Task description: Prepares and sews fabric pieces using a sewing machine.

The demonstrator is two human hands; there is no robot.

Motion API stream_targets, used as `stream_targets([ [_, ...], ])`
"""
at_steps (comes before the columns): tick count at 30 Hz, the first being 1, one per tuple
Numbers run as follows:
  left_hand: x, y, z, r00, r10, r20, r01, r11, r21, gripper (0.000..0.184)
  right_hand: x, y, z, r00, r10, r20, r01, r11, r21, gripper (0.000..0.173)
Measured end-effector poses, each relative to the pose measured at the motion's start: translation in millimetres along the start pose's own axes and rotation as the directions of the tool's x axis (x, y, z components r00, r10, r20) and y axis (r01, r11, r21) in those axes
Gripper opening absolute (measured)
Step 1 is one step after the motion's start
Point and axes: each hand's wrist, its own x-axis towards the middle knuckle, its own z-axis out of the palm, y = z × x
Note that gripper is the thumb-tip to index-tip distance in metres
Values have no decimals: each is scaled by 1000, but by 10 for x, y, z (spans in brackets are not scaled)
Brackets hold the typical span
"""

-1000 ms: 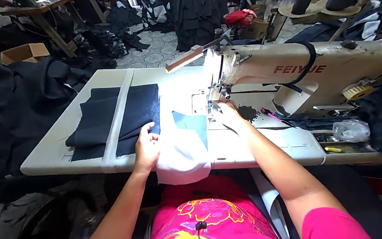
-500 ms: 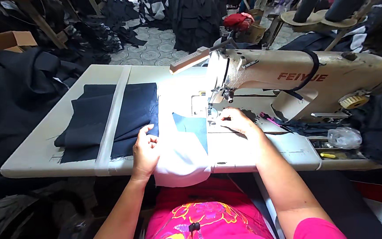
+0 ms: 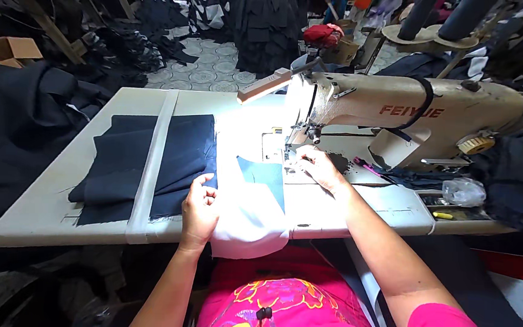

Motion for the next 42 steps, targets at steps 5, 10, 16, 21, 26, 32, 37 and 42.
stream_targets([
  [5,-10,2,-3,1000,-3,4,3,1000,-18,50,-65,-66,-14,983,84,163,-118,970,212,15],
  [10,-23,14,-11,1000,-1,-3,1,998,-61,50,-247,-358,-30,916,361,177,-386,912,139,12],
  [16,-11,16,-7,1000,-18,6,18,999,-29,51,-48,-325,141,909,382,-168,-417,838,-351,20],
  [21,-2,5,-14,1000,-22,-5,22,998,-55,52,-15,-450,269,888,458,32,-304,637,-708,35],
  [26,26,13,-13,1000,-19,0,19,998,-66,51,126,-719,353,781,612,128,-139,371,-918,31],
  [32,33,-25,5,1000,-13,-10,12,996,-91,50,417,-562,275,757,646,91,-187,348,-919,34],
  [37,42,-12,25,1000,8,-26,-10,998,-63,47,272,-321,115,870,472,-145,-406,517,-754,33],
  [42,48,43,68,1000,-5,9,6,992,-127,43,-240,-819,634,942,312,126,-272,927,-260,40],
])
